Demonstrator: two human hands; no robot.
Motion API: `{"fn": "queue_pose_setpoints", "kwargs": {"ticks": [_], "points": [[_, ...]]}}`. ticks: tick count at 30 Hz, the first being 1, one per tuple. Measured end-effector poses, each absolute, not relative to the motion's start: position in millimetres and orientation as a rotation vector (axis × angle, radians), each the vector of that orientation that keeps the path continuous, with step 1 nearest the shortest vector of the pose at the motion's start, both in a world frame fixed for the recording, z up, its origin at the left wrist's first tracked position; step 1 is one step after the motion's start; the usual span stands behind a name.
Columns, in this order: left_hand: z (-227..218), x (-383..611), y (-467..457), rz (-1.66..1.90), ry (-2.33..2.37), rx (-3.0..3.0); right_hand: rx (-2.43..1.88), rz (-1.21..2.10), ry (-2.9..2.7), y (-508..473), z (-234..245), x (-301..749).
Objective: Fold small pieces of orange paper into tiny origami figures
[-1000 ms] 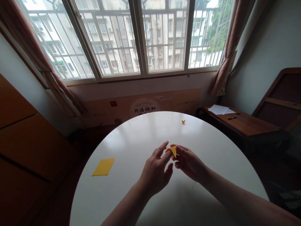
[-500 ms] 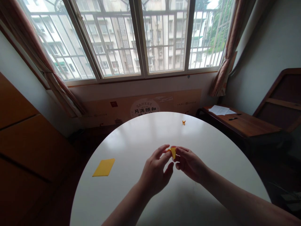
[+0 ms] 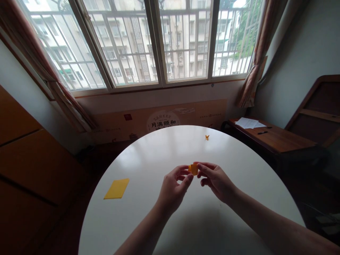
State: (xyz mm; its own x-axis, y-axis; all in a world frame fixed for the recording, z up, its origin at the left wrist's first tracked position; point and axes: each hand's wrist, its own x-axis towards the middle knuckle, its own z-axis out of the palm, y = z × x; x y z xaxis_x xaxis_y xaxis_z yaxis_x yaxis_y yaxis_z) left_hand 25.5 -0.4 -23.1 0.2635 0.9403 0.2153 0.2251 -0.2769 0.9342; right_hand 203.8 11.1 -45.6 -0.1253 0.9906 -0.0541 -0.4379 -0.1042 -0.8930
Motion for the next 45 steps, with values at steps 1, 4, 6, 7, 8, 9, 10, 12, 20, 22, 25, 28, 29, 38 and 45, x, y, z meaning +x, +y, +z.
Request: {"fn": "queue_pose_setpoints", "kwargs": {"ticks": [1,4,6,7,8,9,10,12,20,22,25,28,29,38,45], "points": [[-23,26,0,1.041,1.079,1.662,-0.881,1.505,-0.928,11,-47,204],[-24,28,1,0.973,1.093,1.592,-0.923,1.444,-1.003,11,-51,203],[-24,29,2,0.935,1.111,1.560,-0.927,1.425,-1.045,10,-53,203],[-25,29,3,0.915,1.118,1.545,-0.921,1.418,-1.067,10,-53,203],[-25,29,3,0.900,1.124,1.531,-0.914,1.412,-1.088,10,-53,203],[-26,29,4,0.894,1.130,1.517,-0.907,1.407,-1.107,10,-53,203],[-26,29,5,0.896,1.136,1.503,-0.901,1.401,-1.122,9,-53,203],[-27,29,6,0.920,1.139,1.481,-0.890,1.392,-1.148,9,-51,202],[-26,28,5,1.044,1.098,1.361,-0.818,1.370,-1.270,6,-51,200],[-25,28,5,1.042,1.100,1.362,-0.818,1.344,-1.291,6,-51,199],[-24,27,5,1.041,1.106,1.428,-0.836,1.298,-1.311,6,-50,199],[-18,24,4,1.091,1.131,1.549,-0.853,1.230,-1.353,6,-46,200],[-16,23,4,1.116,1.145,1.585,-0.855,1.202,-1.375,6,-44,201],[-3,20,-7,1.212,1.120,1.733,-0.794,0.988,-1.517,-9,-29,204],[1,24,-16,1.317,1.069,1.782,-0.702,0.958,-1.475,-16,-27,205]]}}
